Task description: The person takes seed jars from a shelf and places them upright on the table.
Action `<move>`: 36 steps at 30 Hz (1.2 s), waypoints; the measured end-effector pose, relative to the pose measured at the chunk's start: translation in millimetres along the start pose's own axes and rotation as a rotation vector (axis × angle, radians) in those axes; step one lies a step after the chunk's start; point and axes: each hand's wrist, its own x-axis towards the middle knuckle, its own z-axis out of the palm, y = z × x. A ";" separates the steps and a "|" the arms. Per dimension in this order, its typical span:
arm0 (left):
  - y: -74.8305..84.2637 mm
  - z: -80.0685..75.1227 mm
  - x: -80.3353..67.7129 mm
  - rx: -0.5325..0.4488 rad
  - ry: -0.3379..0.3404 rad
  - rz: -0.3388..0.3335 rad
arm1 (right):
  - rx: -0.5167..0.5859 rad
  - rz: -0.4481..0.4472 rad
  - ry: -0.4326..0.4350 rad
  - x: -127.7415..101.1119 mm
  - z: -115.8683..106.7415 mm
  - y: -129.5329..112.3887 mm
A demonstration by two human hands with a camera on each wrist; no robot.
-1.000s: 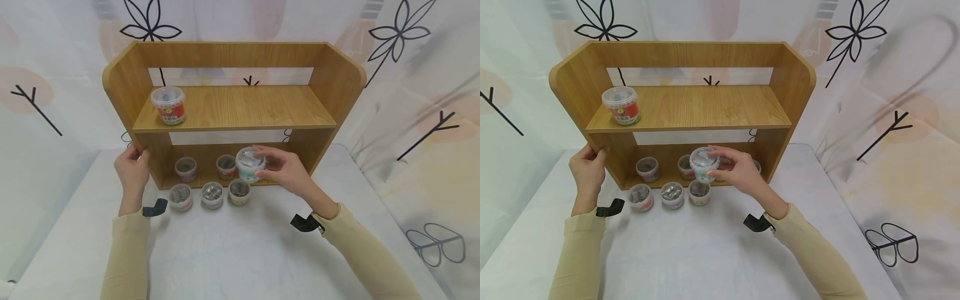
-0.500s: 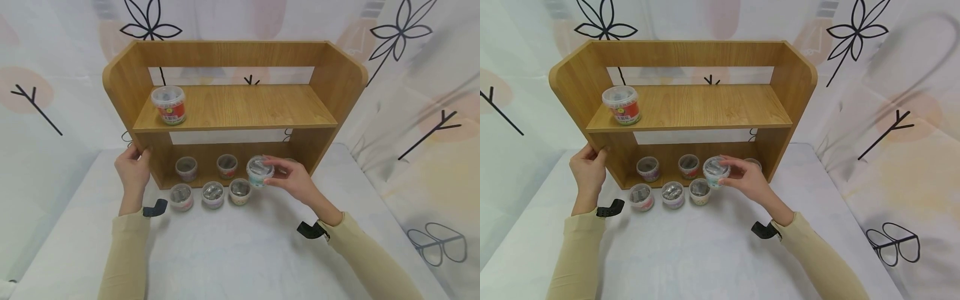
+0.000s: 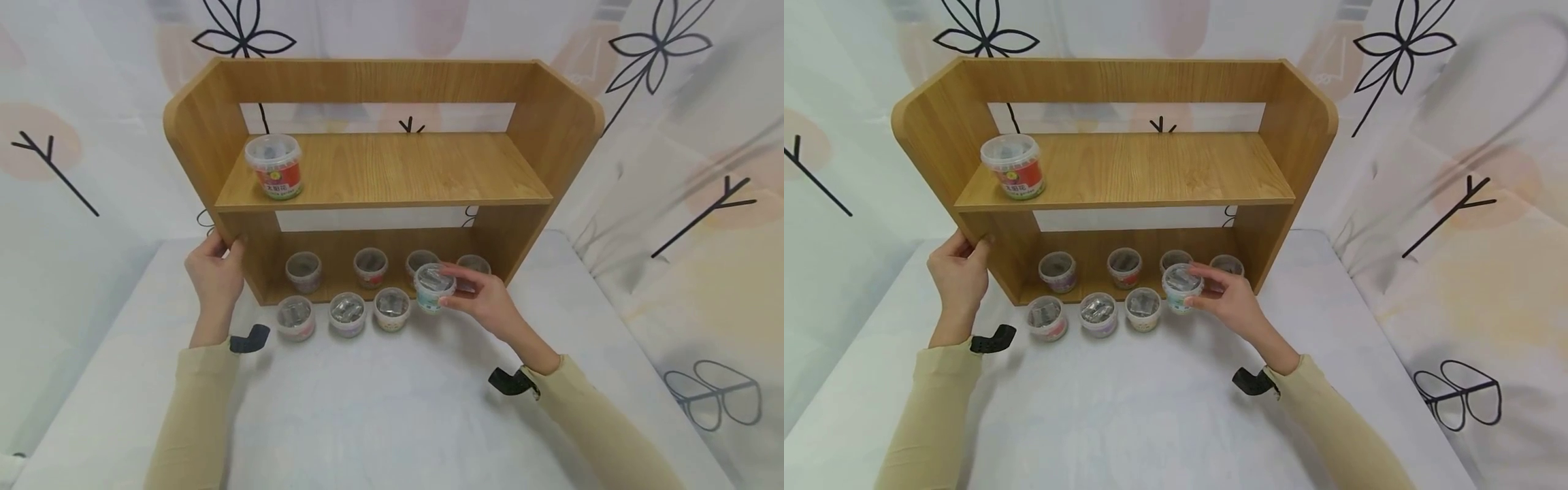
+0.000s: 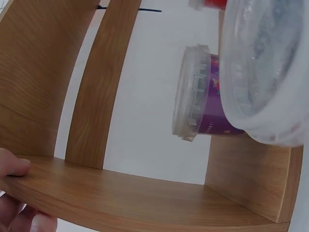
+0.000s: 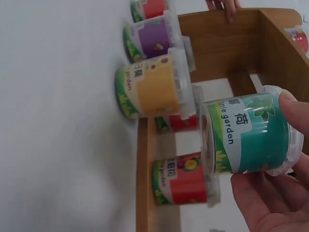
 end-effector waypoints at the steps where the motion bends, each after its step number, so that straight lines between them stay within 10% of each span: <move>1: 0.1 -0.7 0.2 0.003 -0.002 -0.001 | 0.001 0.009 0.003 0.2 0.4 0.8; 36: -0.4 -3.5 -0.2 0.044 -0.044 0.033 | 0.085 0.050 -0.052 -12.6 13.7 58.6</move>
